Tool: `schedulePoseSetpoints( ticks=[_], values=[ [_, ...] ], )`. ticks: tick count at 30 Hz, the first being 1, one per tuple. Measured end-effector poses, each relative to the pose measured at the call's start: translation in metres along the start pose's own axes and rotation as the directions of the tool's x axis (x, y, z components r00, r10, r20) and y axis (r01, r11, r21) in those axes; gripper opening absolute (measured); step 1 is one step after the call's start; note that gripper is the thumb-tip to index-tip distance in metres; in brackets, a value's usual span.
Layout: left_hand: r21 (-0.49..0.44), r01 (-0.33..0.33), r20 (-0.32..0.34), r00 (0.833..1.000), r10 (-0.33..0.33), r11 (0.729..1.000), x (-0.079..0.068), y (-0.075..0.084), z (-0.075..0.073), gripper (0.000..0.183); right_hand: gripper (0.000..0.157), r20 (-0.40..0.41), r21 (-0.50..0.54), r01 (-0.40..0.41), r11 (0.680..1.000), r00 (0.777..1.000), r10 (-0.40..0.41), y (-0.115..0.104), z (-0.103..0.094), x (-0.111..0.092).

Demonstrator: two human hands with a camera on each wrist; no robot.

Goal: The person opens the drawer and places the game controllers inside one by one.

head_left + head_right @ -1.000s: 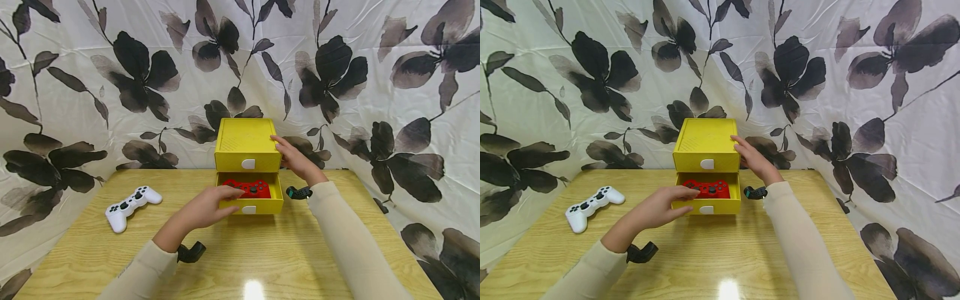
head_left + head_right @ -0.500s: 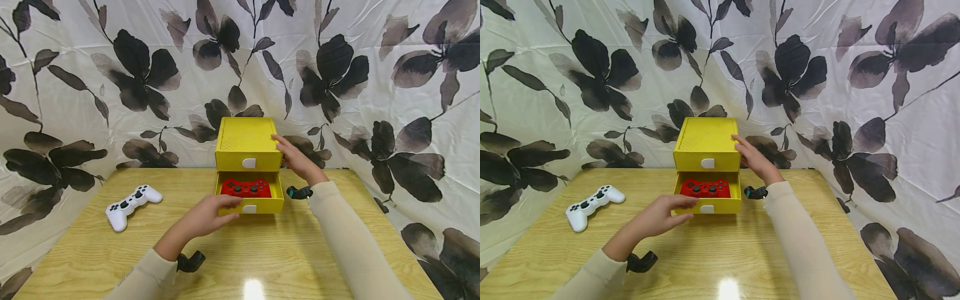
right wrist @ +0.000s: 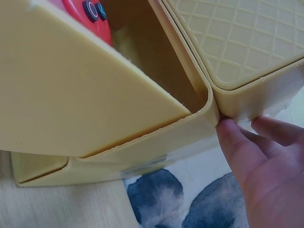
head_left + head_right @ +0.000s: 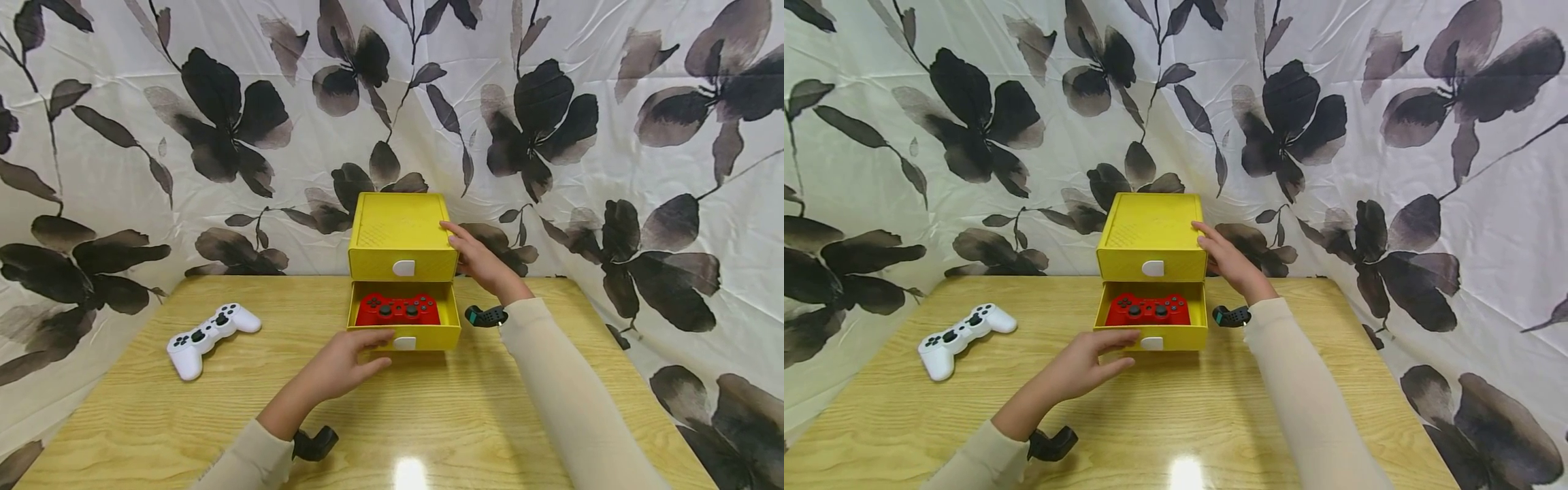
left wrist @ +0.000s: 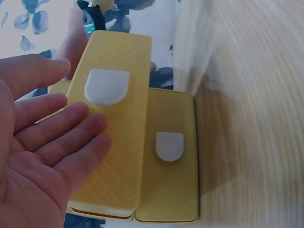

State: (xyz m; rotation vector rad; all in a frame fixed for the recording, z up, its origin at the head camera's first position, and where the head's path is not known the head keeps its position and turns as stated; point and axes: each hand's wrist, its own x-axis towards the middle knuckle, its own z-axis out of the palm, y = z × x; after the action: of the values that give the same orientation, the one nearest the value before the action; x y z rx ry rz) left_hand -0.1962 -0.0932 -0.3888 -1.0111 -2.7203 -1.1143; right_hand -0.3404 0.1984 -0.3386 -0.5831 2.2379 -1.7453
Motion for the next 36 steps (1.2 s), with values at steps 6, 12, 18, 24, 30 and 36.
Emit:
schedulePoseSetpoints(
  ticks=[6,12,18,24,30,36],
  values=[
    [-0.015,0.011,-0.027,1.0,-0.011,1.0,-0.001,-0.001,0.006,0.042,0.057,0.001,0.006,-0.001,1.0,1.0,0.001,0.002,-0.001,0.002],
    [-0.069,0.043,-0.052,0.998,-0.046,0.997,0.0,0.001,0.012,0.044,0.057,0.001,0.007,0.01,1.0,1.0,-0.01,0.001,-0.002,0.001],
    [-0.084,0.06,-0.16,0.984,-0.073,0.995,0.0,0.005,0.024,0.041,0.056,-0.002,0.015,0.006,1.0,1.0,-0.006,0.0,-0.001,0.001],
    [-0.052,0.082,-0.352,0.931,-0.095,0.995,0.002,0.014,0.041,0.034,0.057,-0.008,0.01,0.008,1.0,1.0,-0.008,0.001,-0.001,0.001],
    [-0.077,0.101,-0.481,0.867,-0.126,0.992,0.007,0.02,0.057,0.026,0.057,-0.007,0.019,0.002,1.0,1.0,-0.002,0.003,-0.001,0.001],
    [-0.024,0.087,-0.576,0.813,-0.085,0.996,0.012,0.02,0.068,0.021,0.057,-0.008,0.023,0.006,1.0,1.0,-0.006,0.003,-0.001,0.0]
  ],
)
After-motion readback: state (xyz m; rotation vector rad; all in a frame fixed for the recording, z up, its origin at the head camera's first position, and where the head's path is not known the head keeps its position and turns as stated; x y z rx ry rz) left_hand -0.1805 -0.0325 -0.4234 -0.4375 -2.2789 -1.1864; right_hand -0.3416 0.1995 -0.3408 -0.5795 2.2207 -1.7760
